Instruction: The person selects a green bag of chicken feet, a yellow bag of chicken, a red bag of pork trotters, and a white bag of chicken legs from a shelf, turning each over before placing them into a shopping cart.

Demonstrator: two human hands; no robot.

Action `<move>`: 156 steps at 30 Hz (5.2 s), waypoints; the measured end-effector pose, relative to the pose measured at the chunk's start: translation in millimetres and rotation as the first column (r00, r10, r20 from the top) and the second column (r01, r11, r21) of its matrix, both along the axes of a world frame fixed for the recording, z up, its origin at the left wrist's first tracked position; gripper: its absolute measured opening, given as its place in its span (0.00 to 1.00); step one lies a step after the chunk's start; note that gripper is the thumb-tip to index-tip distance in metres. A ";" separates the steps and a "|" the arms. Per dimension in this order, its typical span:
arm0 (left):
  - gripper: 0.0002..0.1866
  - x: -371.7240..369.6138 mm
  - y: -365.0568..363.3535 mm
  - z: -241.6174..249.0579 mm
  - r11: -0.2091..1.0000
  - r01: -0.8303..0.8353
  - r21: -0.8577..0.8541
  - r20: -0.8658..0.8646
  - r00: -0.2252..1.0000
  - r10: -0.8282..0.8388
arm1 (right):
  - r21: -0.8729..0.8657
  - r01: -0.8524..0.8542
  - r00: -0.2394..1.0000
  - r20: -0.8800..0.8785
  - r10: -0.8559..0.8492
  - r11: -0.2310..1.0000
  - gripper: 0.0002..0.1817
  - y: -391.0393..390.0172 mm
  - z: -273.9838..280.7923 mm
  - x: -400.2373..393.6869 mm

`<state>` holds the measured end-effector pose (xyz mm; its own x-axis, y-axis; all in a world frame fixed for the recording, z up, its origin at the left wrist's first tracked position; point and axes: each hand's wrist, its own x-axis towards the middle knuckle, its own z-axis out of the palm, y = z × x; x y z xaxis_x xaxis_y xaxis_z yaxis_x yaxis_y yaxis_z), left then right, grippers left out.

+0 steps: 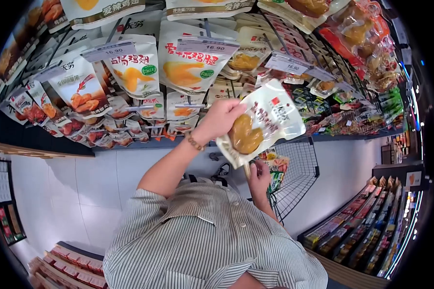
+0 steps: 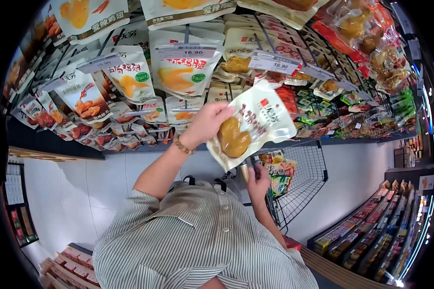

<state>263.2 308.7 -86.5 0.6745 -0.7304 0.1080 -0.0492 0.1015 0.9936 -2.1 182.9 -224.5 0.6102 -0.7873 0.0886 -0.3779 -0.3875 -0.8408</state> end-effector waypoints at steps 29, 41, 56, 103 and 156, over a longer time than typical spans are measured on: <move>0.20 -42.9 128.0 -1.4 0.976 -0.110 -0.186 -0.386 0.922 0.030 | 0.611 -0.438 0.896 0.358 0.264 0.659 0.15 90.7 145.8 127.7; 0.24 -49.0 127.8 -12.1 0.942 -0.309 -0.134 -0.211 0.937 0.277 | 0.674 -0.359 0.924 0.353 0.145 0.645 0.16 96.1 148.9 127.3; 0.21 -44.9 165.7 0.9 0.812 -0.335 -0.478 -0.741 0.650 -0.168 | -0.148 -0.571 0.779 0.216 0.589 0.808 0.27 109.7 184.6 121.9; 0.21 -54.1 171.5 9.8 0.873 -0.317 -0.370 -0.686 0.727 -0.027 | 0.662 -0.570 0.820 0.493 0.291 0.486 0.16 129.2 164.1 122.6; 0.39 -50.3 187.2 22.8 0.932 0.028 -0.362 -0.177 0.979 -0.099 | 0.681 -0.523 0.840 0.512 0.177 0.512 0.17 114.6 177.1 131.6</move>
